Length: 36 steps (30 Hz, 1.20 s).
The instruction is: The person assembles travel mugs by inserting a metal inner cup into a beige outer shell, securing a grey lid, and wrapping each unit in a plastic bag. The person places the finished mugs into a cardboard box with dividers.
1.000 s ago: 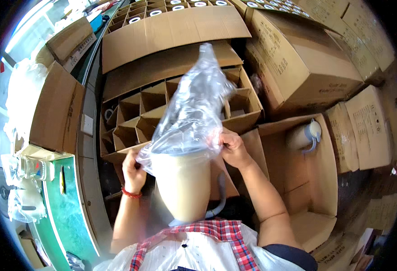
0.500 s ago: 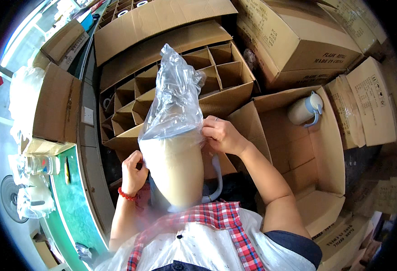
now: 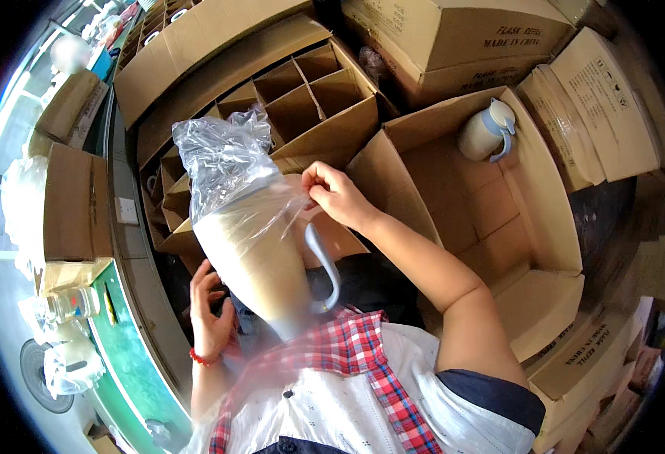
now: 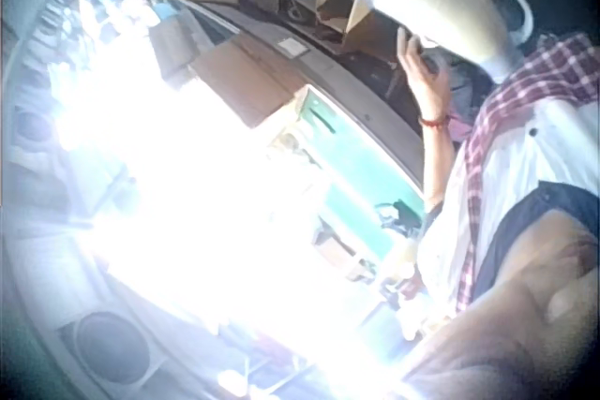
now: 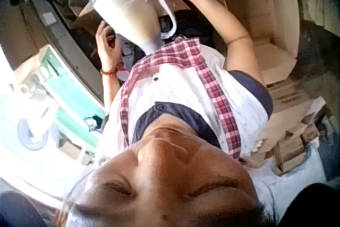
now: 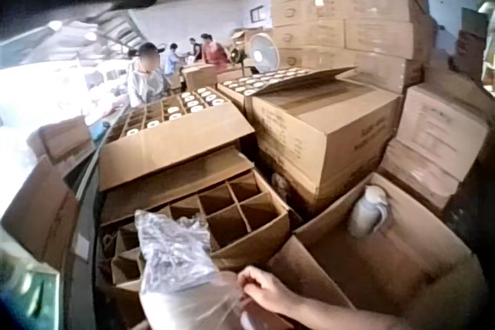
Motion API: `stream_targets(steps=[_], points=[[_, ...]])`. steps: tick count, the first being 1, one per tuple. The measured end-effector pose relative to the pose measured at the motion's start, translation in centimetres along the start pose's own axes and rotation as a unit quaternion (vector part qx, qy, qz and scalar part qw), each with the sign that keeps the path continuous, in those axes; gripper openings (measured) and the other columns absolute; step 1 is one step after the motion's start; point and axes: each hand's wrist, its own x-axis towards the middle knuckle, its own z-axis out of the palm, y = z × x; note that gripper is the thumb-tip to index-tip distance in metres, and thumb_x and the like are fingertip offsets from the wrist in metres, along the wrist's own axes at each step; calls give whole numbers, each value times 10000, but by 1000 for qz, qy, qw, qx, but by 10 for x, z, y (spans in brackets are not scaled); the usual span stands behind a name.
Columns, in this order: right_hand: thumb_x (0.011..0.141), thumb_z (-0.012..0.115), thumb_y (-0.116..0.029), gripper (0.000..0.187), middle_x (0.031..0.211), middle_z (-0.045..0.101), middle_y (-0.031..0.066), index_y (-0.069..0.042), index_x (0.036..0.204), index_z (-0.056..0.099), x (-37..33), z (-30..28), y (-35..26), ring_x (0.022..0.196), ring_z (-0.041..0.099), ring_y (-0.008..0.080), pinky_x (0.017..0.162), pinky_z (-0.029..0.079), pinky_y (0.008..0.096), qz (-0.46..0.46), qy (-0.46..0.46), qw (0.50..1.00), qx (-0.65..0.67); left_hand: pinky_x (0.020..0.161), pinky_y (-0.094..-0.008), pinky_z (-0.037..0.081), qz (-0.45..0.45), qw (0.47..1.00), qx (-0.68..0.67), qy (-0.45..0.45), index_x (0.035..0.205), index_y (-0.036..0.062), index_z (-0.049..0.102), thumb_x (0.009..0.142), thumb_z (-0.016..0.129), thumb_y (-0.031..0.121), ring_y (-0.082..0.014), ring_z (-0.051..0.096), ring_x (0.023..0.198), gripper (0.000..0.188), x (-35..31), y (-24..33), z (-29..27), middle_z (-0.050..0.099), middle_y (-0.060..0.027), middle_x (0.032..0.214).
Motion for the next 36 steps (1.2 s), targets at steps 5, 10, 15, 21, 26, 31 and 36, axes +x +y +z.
stream_targets(steps=[5, 10, 15, 21, 26, 31, 36], points=[[786, 448, 95, 147, 770, 546, 79, -20, 799, 537, -67, 17, -8, 715, 555, 181, 657, 449, 305, -175, -20, 960, -219, 910, -390, 496, 90, 989, -39, 106, 1216, 28, 537, 771, 569, -61, -337, 547, 1184, 454, 10, 25, -18, 479, -210, 1381], [842, 555, -35, 73, 809, 515, 133, -26, 789, 506, -157, 22, -2, 748, 552, 312, 685, 450, 392, -209, -317, 901, -209, 1099, -554, 300, 306, 934, 124, -136, 1181, 58, 581, 689, 634, 19, -365, 462, 1295, 497, 50, 81, -8, 519, -176, 1353], [921, 549, -91, 185, 751, 453, 132, 16, 785, 482, -180, -2, -22, 757, 501, 251, 687, 408, 373, 46, -462, 885, -41, 1158, -545, 185, 539, 706, 222, -402, 1131, 56, 608, 840, 584, 234, -287, 483, 1264, 342, 52, 108, 68, 610, -99, 1189], [897, 536, 11, 108, 1012, 661, 124, 2, 837, 625, -181, -93, -66, 1001, 608, 217, 908, 463, 340, 127, -320, 939, -1, 779, -382, 431, 381, 673, 337, -537, 973, 77, 605, 831, 642, 308, -236, 594, 926, 275, 73, 141, 77, 610, -74, 933], [813, 670, -60, 332, 1031, 637, 106, -35, 1133, 589, -84, -285, 21, 967, 617, 203, 883, 509, 354, 15, 343, 896, -283, 684, -396, 481, 390, 669, 363, -518, 854, 104, 657, 819, 648, 400, -240, 668, 776, 299, 84, 111, 28, 657, -69, 761], [827, 692, -132, 696, 1419, 455, 146, -62, 1445, 380, -84, -519, 103, 1264, 472, 271, 1014, 427, 394, 83, 459, 818, -337, 662, -398, 538, 189, 840, 324, -392, 765, 97, 671, 844, 609, 561, -302, 686, 688, 475, 90, 112, -69, 664, -92, 685], [823, 715, -162, 712, 1412, 450, 157, -69, 1442, 376, -19, -528, 118, 1264, 468, 267, 1023, 415, 385, 155, 408, 795, -422, 866, -353, 513, -82, 973, -62, 208, 1109, 77, 668, 770, 776, 153, -198, 648, 920, 364, -29, 37, -178, 686, -77, 1046]])
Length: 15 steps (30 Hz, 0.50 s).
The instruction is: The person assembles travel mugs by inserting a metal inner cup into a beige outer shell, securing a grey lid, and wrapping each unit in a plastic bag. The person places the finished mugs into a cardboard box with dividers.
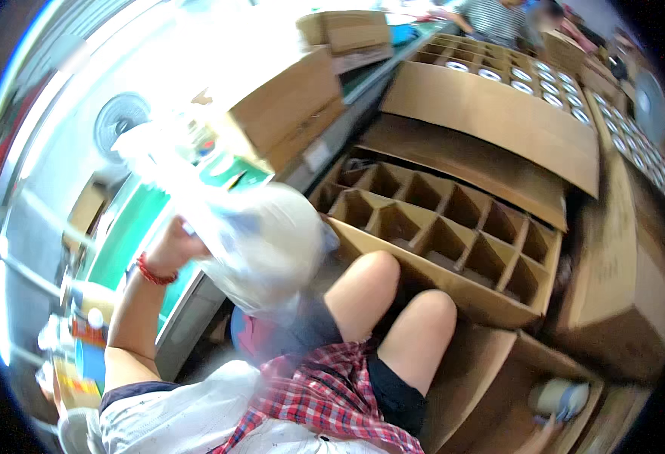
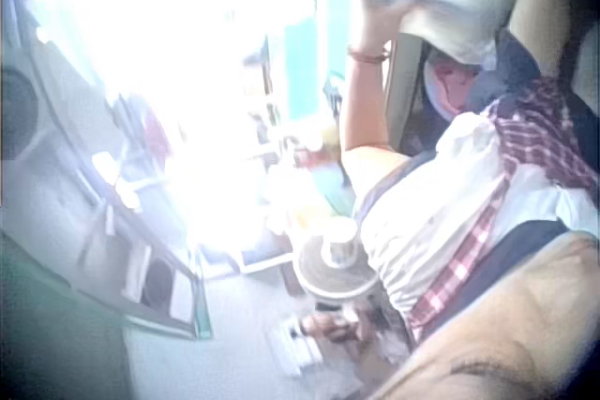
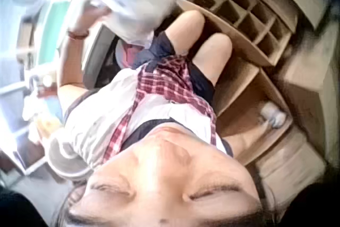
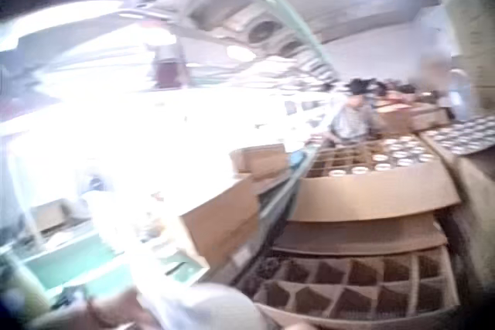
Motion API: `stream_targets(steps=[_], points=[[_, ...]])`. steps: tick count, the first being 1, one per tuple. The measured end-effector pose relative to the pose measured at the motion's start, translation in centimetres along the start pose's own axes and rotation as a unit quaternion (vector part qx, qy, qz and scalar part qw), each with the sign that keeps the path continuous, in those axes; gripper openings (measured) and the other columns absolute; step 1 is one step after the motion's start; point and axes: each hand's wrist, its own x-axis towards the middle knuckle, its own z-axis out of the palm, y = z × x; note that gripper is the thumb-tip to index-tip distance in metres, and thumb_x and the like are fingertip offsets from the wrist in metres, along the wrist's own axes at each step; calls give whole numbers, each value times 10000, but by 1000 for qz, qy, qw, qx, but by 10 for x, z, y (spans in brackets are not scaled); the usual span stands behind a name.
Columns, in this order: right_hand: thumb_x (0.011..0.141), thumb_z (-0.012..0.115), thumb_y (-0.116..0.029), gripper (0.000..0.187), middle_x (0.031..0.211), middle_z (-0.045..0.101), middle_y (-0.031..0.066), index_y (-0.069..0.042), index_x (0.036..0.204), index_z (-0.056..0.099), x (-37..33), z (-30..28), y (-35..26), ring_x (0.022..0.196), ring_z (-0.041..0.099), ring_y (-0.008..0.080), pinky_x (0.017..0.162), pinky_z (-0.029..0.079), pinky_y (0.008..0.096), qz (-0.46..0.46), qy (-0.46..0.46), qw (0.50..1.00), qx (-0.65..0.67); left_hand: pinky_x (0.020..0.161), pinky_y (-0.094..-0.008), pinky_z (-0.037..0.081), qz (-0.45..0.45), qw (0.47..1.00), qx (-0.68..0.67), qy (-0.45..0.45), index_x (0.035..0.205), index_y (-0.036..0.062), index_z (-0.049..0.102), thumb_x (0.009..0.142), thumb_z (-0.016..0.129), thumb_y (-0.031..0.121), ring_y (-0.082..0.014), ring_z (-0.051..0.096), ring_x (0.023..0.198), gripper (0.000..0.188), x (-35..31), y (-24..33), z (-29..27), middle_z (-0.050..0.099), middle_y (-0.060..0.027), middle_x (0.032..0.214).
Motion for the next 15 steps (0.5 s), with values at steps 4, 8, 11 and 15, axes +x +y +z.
stream_targets(steps=[4, 8, 11, 15], points=[[819, 733, -187, 727, 1406, 446, 165, -74, 1440, 373, -26, -3, -23, 1264, 465, 264, 1030, 405, 379, 5, -21, 999, -33, 590, -169, 457, -121, 944, -97, 290, 1041, 1, 706, 891, 695, 187, -52, 608, 694, 239, -69, -15, -134, 698, -33, 857], [815, 751, -211, 742, 1401, 442, 173, -80, 1438, 370, -70, -5, -44, 1264, 461, 261, 1037, 395, 373, -5, -68, 997, -22, 474, -229, 249, -193, 807, 96, 550, 849, 83, 732, 832, 759, 389, -25, 335, 504, 307, -115, -69, -244, 444, 106, 592], [813, 765, -230, 754, 1397, 439, 180, -84, 1437, 368, -120, -11, -51, 1264, 459, 259, 1043, 388, 368, -7, -105, 994, 27, 464, -258, 258, -105, 729, 58, 674, 527, 146, 551, 769, 812, 442, -52, 327, 460, 463, -110, -131, -287, 411, 69, 527], [809, 783, -254, 770, 1392, 435, 188, -89, 1435, 365, -193, -39, -56, 1264, 456, 256, 1050, 378, 361, -20, -183, 971, 153, 689, -371, 454, -239, 620, 192, 722, 738, -11, 686, 768, 701, 657, -231, 555, 655, 669, -114, -267, -379, 640, -81, 707]])
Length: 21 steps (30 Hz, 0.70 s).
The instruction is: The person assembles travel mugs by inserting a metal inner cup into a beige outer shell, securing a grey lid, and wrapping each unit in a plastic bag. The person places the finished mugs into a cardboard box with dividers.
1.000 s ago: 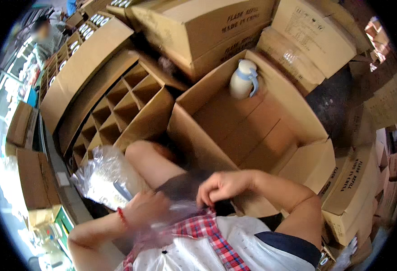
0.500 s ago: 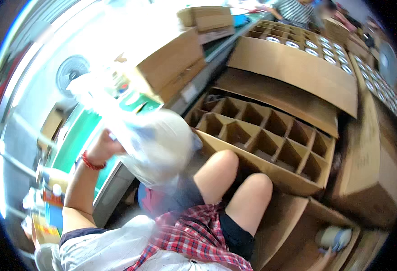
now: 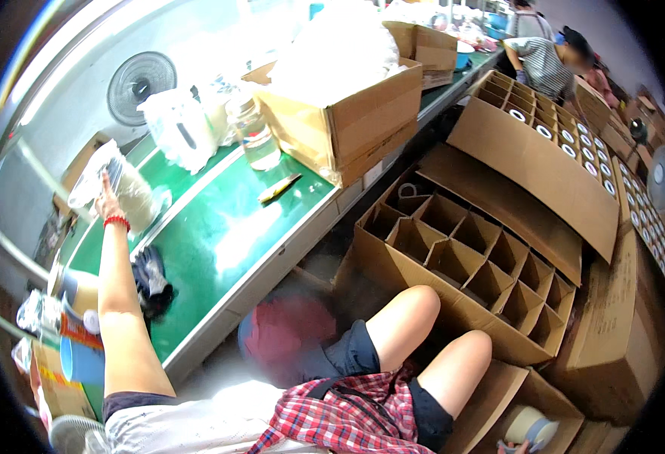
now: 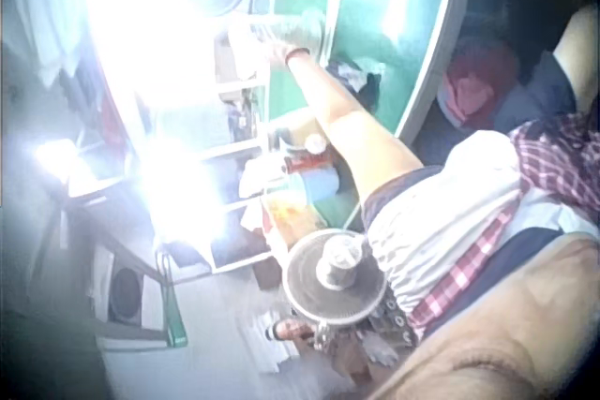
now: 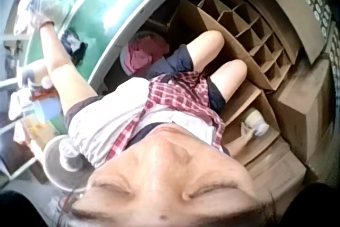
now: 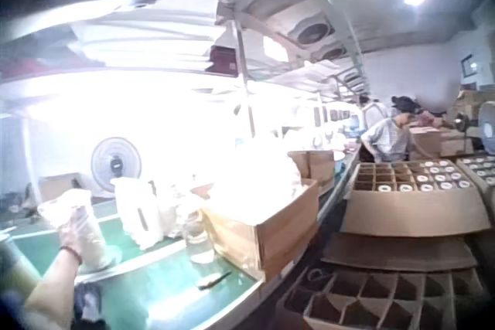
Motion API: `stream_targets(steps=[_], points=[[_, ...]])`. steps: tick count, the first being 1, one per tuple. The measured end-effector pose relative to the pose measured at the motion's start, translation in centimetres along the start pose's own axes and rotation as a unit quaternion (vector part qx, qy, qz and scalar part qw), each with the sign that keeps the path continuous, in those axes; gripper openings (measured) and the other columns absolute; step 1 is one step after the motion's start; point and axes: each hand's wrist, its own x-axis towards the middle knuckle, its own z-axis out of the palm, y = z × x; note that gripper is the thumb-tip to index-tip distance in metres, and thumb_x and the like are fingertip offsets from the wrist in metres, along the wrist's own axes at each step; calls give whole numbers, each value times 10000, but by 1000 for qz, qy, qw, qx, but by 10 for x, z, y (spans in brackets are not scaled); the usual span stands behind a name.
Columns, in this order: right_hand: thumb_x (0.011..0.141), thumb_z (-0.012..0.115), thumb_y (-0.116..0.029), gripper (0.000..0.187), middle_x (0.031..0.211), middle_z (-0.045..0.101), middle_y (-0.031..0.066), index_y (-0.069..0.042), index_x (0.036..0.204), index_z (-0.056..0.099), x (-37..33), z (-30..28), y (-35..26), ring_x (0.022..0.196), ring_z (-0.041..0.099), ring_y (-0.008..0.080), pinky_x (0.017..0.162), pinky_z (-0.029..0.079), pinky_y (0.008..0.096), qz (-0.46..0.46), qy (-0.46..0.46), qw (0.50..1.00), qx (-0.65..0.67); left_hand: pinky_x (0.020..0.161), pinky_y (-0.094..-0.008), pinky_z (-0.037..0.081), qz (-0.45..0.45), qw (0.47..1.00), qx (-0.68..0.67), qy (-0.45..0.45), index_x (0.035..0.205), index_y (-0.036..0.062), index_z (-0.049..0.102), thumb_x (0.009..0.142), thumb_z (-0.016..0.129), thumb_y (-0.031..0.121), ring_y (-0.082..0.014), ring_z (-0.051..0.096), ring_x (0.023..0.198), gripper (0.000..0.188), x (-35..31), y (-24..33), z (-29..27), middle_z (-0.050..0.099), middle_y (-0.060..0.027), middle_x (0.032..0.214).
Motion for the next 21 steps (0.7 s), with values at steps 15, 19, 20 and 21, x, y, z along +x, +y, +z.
stream_targets(steps=[15, 19, 20, 21], points=[[751, 801, -70, 573, 1175, 642, 62, -66, 1273, 564, -187, 190, -259, 1076, 610, 187, 934, 496, 361, -349, -167, 922, 4, 814, -366, 531, 277, 944, 30, -176, 1161, -2, 612, 922, 558, 495, -271, 578, 1025, 554, -49, -19, 162, 620, -158, 1128], [819, 716, -61, 519, 1284, 562, 123, -52, 1308, 542, -195, 273, -235, 1138, 575, 230, 976, 455, 338, -309, -332, 872, 185, 826, -362, 544, 273, 817, -254, -439, 1249, 11, 584, 959, 526, 447, -271, 572, 1116, 527, -221, 51, 125, 598, -166, 1220], [819, 697, -56, 496, 1306, 547, 132, -41, 1294, 555, -195, 296, -229, 1124, 583, 254, 978, 455, 342, -307, -362, 862, 177, 829, -361, 547, 250, 749, -293, -539, 1271, 14, 577, 969, 518, 435, -271, 571, 1138, 522, -263, 64, 111, 593, -168, 1243], [840, 662, -84, 455, 1352, 514, 135, -34, 1280, 561, -182, 315, -196, 1177, 550, 264, 1011, 437, 364, -284, -378, 866, 160, 833, -360, 550, 216, 655, -326, -647, 1294, 17, 570, 978, 510, 424, -271, 569, 1161, 518, -329, 97, 88, 587, -170, 1266]])
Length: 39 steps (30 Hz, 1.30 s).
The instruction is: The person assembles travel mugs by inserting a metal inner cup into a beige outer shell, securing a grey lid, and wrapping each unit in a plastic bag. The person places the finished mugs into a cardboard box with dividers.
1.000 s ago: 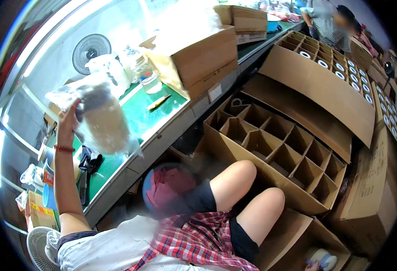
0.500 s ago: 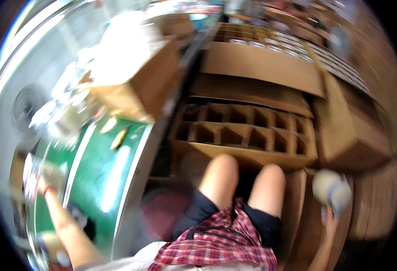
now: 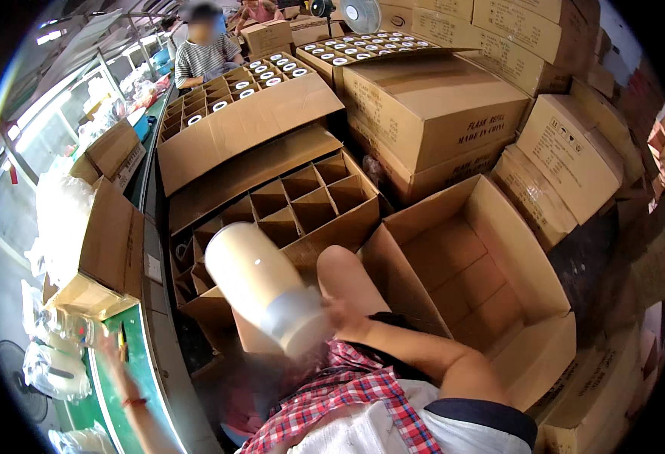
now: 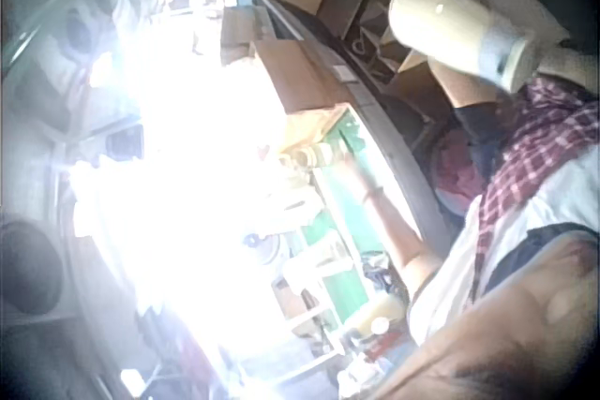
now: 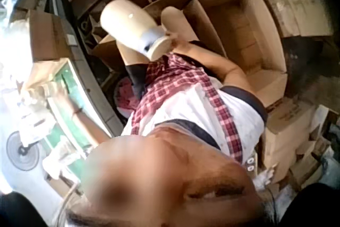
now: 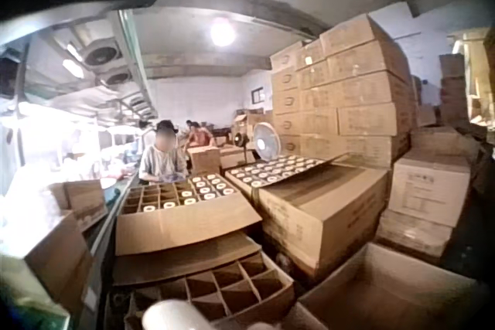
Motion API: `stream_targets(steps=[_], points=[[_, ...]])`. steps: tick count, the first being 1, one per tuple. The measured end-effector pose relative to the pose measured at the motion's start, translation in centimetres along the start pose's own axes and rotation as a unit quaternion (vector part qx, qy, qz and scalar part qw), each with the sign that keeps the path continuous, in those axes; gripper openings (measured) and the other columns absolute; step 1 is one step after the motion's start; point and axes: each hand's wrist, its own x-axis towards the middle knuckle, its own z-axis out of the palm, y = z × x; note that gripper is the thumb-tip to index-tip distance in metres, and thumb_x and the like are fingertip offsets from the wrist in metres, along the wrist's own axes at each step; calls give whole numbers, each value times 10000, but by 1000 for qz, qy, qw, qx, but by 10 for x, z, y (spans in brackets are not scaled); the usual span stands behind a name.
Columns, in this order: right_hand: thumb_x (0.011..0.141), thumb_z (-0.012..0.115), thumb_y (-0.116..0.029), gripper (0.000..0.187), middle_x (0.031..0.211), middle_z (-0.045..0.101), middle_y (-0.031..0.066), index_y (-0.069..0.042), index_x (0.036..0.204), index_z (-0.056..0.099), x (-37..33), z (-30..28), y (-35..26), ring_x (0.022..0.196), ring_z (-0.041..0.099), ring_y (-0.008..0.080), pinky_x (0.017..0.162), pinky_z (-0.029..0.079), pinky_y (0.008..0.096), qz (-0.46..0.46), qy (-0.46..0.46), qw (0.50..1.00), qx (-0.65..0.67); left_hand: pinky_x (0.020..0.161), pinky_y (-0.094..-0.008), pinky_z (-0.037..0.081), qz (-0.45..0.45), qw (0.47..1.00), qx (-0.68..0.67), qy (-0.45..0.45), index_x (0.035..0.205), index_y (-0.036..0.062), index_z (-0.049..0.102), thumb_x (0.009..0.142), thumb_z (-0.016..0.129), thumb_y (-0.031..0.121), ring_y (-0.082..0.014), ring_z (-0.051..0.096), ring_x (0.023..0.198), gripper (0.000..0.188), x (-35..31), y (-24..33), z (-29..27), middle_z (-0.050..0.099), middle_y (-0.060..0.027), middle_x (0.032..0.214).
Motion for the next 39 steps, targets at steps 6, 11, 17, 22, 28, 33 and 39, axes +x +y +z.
stream_targets(steps=[6, 11, 17, 22, 28, 33, 39], points=[[796, 665, -117, 397, 1436, 445, 176, -33, 1181, 613, 14, -1, -39, 1350, 399, 377, 1123, 325, 501, -98, -241, 809, -526, 988, -318, 425, -112, 917, -236, -302, 1348, -4, 472, 999, 541, 193, -181, 533, 1168, 406, -47, 80, 215, 567, -94, 1285], [930, 581, -322, 440, 1357, 526, 174, -24, 1254, 581, 52, -14, -122, 1245, 522, 301, 1045, 393, 415, -178, 117, 859, -465, 769, -319, 470, 59, 977, -13, -203, 1009, -4, 657, 844, 681, 72, -240, 597, 843, 183, -66, 141, 289, 620, -132, 925], [930, 563, -345, 299, 967, 633, 119, -57, 978, 631, 89, 9, -146, 950, 596, 294, 928, 407, 427, -151, 98, 864, -471, 851, -304, 476, -123, 904, -392, -120, 987, -14, 610, 982, 517, 129, -195, 608, 923, 171, -58, 130, 315, 630, -84, 988], [973, 444, -382, 409, 859, 652, 132, -45, 848, 640, 106, -14, -122, 840, 625, 270, 825, 449, 405, -118, 55, 942, -310, 1068, -421, 373, -262, 770, -526, -249, 974, -37, 608, 1053, 224, 385, -303, 523, 1207, 577, -62, 84, 339, 626, -208, 1193], [1033, 181, -491, 715, 671, 601, 122, -74, 529, 468, 145, -55, -36, 725, 556, 248, 949, 385, 356, 67, -56, 932, 351, 1039, -453, 388, 54, 928, -97, -356, 998, -12, 619, 974, 422, 427, -364, 560, 1167, 483, -35, 152, 305, 610, -228, 1206], [1044, 279, -388, 597, 680, 581, 90, -51, 617, 524, 183, -57, 3, 716, 545, 208, 976, 407, 367, 142, -168, 846, 485, 912, -424, 467, 171, 894, 46, -411, 1183, 3, 569, 904, 590, 398, -356, 588, 1094, 484, -23, 199, 318, 571, -172, 1275], [1042, 322, -457, 549, 1223, 612, 160, 16, 1100, 593, 137, -55, -90, 1194, 531, 229, 1051, 368, 365, -3, 13, 1000, 19, 1110, -425, 318, -213, 884, -358, -211, 1280, -13, 540, 975, 295, 631, -315, 481, 1280, 753, -27, 65, 323, 526, -192, 1366]])
